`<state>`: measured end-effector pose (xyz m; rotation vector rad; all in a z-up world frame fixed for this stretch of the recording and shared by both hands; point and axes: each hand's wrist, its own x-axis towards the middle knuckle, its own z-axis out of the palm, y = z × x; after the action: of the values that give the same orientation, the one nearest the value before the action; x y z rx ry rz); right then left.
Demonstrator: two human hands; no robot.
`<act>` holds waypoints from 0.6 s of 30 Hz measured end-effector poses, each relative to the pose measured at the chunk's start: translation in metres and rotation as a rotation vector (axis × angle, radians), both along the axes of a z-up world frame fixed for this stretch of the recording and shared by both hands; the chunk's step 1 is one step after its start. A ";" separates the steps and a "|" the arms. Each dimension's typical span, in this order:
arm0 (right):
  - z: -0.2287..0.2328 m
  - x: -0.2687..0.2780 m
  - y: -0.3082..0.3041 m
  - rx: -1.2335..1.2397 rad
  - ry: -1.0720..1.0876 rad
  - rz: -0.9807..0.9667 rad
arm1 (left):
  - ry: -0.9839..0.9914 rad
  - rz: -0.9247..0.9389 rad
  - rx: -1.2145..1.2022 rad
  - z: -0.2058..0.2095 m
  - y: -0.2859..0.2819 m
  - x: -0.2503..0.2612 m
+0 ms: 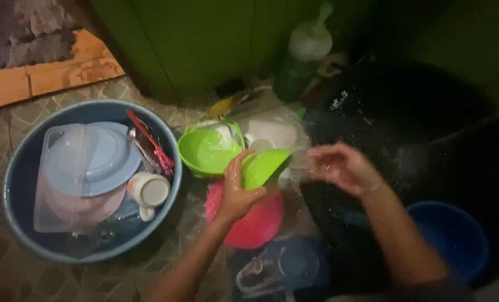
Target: Washing various dishes, utensils, and containers in a basin at a low tap.
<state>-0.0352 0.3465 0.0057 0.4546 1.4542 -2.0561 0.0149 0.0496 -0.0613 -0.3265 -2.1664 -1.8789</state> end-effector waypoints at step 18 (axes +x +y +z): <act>-0.029 0.055 -0.135 1.302 0.958 0.747 | -0.070 0.084 0.348 0.049 -0.014 0.018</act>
<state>0.0201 0.2116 -0.0236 -0.6746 2.8120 -0.4489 0.0325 0.0359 -0.0120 -0.1002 -1.8125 -2.1957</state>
